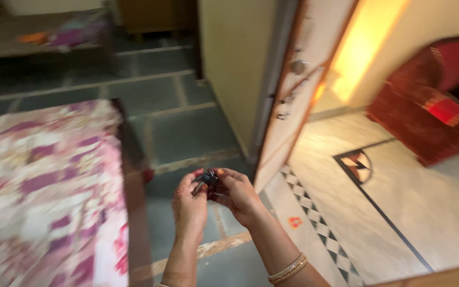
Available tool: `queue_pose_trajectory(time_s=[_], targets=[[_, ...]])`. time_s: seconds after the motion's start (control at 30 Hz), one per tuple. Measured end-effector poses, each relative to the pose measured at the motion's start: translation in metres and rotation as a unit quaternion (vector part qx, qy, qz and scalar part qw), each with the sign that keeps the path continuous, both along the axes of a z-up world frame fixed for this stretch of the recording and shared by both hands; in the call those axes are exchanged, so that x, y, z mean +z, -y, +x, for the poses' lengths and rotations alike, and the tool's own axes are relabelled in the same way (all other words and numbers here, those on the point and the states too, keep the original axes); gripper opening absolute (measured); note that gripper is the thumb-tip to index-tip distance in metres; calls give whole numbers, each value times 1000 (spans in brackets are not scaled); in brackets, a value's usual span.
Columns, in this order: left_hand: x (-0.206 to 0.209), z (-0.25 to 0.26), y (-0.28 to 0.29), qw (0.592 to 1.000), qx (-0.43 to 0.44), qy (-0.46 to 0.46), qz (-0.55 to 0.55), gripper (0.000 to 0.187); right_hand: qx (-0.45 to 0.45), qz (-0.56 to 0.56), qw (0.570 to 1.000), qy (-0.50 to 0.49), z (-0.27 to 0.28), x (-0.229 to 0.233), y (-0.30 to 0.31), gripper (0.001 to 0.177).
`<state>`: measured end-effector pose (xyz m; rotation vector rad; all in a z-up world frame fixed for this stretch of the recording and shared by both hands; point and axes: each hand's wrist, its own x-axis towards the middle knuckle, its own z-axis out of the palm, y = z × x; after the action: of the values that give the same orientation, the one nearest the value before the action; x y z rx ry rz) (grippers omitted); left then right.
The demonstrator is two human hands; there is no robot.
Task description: The person picks up various small items from a bed, including a small bottle, a notepad, and pens, and places them onto a bedside table. The person also briefly walks into an adjacent room to place an item on a sofa before returning to the bedroom to continue organizing.
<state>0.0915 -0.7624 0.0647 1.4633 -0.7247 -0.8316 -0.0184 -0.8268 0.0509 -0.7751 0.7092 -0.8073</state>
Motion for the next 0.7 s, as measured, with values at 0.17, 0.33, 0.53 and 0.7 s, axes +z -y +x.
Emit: queue_pose_trajectory(time_s=[0.17,0.33,0.53,0.7], targets=[[6,-73,78,997,-79,-8,23,26,-117,-25,993,-3,-83,-7,55,22],[5,-156,133,983,-174,-51,12,21,-245,-14,969,-25,-170,-9,82,23],[-11,-230,183,954,-294,-39,43,20,-385,22,923,-18,-246,-14,94,23],[-14,-278,232,925,-365,-97,50,20,-463,31,886,-5,-290,-14,124,23]])
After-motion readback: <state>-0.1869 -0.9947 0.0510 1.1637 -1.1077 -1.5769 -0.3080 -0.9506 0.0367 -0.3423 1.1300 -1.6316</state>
